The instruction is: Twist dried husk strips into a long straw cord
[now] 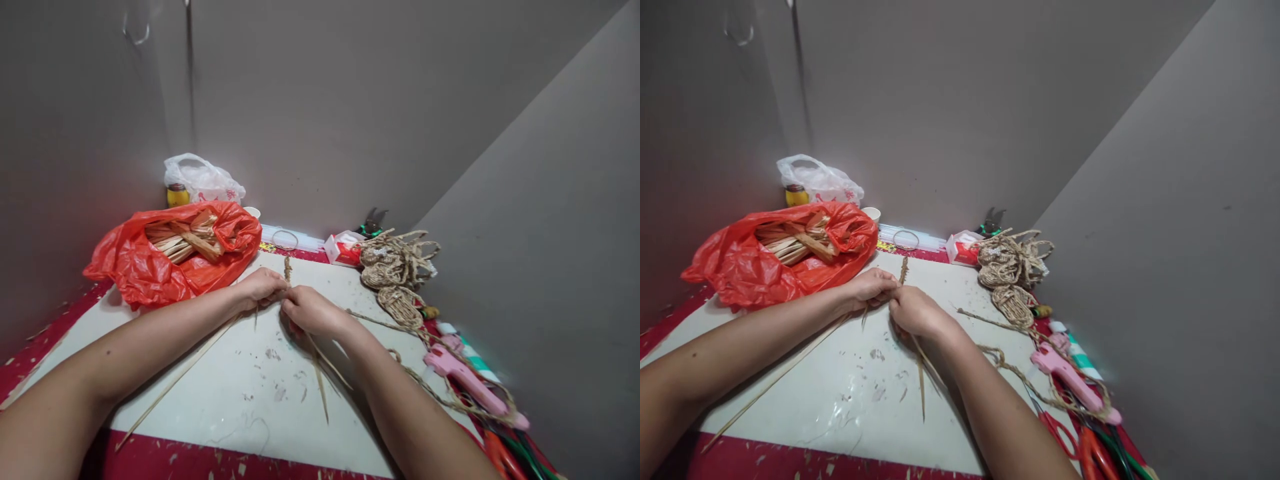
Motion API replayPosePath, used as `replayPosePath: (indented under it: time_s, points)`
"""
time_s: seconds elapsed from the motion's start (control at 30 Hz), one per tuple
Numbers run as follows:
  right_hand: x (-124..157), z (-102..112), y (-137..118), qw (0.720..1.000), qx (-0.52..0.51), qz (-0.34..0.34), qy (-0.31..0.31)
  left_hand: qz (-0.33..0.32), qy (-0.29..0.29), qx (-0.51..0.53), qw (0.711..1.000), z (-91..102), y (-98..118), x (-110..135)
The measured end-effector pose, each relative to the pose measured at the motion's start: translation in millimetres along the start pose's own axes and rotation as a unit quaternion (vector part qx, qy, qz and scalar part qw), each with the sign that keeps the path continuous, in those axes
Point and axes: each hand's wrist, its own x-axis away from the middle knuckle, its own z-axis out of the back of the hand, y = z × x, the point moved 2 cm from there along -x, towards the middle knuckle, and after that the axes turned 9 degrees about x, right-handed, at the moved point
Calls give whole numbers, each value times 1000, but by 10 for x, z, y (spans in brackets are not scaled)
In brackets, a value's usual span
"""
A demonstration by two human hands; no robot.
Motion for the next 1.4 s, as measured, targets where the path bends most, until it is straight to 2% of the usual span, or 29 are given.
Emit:
replayPosePath:
  time_s: [0.07, 0.1, 0.13, 0.17, 0.23, 0.27, 0.3, 0.4, 0.43, 0.57, 0.73, 0.87, 0.93, 1.07, 1.13, 1.23, 1.3, 1.4]
  points:
    - [56, 71, 5, 998, -25, 26, -43, -7, -1, 9, 1000, 10, 17, 5]
    - [71, 140, 30, 998, -41, 27, -29, -6, -2, 16, 1000, 17, 24, 5]
    - [72, 223, 69, 998, -56, 16, 20, -3, -3, 23, 1000, 24, 31, 4]
    - [62, 308, 116, 993, -70, -1, 97, 1, -5, 29, 1000, 30, 36, 2]
    - [14, 411, 207, 965, -107, -33, 238, 10, -10, 38, 999, 31, 44, 0]
    - [-28, 408, 238, 954, -138, -38, 262, 11, -15, 40, 999, 26, 47, 0]
    - [-79, 370, 258, 951, -179, -42, 247, 11, -21, 41, 999, 17, 50, 1]
    - [-210, 167, 258, 949, -290, -62, 106, 4, -31, 22, 999, -14, 51, 2]
    - [-232, 117, 251, 946, -308, -67, 78, 2, -32, 14, 999, -20, 48, 0]
    - [-253, 103, 278, 948, -306, -47, 76, -7, -41, -10, 999, -15, 18, -20]
    - [-307, 139, 418, 963, -263, -50, 15, -8, -64, -62, 996, -5, 0, -26]
    - [-347, 112, 480, 955, -294, -43, -3, 18, -58, -91, 994, -10, 68, 28]
    - [-349, 101, 492, 945, -324, -33, -20, 28, -30, -143, 989, 28, 139, 81]
    - [-345, 103, 510, 921, -383, -16, -69, -6, 39, -324, 945, 215, 354, 260]
    - [-345, 109, 516, 911, -404, -7, -88, -36, 50, -405, 912, 315, 468, 404]
    - [-342, 110, 519, 902, -422, 1, -95, -70, 99, -515, 848, 414, 578, 699]
    - [-341, 104, 523, 897, -433, 7, -89, -75, 124, -566, 812, 426, 560, 916]
    - [-347, 90, 533, 891, -445, 12, -91, -55, 96, -594, 797, 388, 376, 1177]
